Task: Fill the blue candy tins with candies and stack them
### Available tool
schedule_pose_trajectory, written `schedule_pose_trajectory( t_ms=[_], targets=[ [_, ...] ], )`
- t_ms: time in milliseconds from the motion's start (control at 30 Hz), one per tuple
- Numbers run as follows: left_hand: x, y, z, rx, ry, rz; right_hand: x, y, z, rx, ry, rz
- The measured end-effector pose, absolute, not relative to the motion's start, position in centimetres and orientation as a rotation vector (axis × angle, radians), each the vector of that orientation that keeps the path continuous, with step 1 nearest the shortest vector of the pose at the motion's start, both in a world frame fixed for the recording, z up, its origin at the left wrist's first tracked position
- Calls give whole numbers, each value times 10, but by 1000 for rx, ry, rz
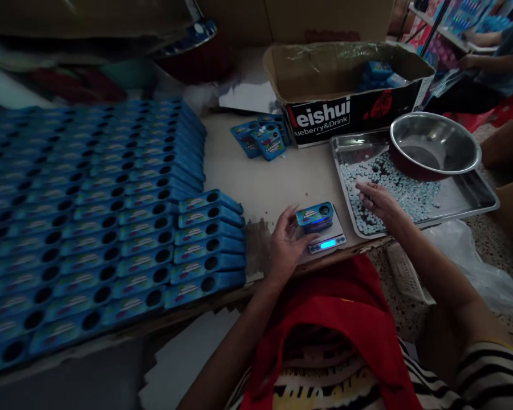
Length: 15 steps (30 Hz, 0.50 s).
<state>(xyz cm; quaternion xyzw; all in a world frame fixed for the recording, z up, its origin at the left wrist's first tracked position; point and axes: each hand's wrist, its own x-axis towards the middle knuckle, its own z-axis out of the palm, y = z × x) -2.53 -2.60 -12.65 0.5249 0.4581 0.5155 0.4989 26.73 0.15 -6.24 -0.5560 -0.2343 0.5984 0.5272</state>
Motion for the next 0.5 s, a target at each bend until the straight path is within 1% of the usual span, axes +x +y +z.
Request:
schedule_pose_trajectory(
  t_ms=[233,500],
  targets=[
    [-77,-52,-99,1489,1239,1227,281,-9,-42,-1389,-408,1497],
    [-81,-59,-92,1535,1219,1243,278,-32,-14,-1458,-511,1555]
  ],
)
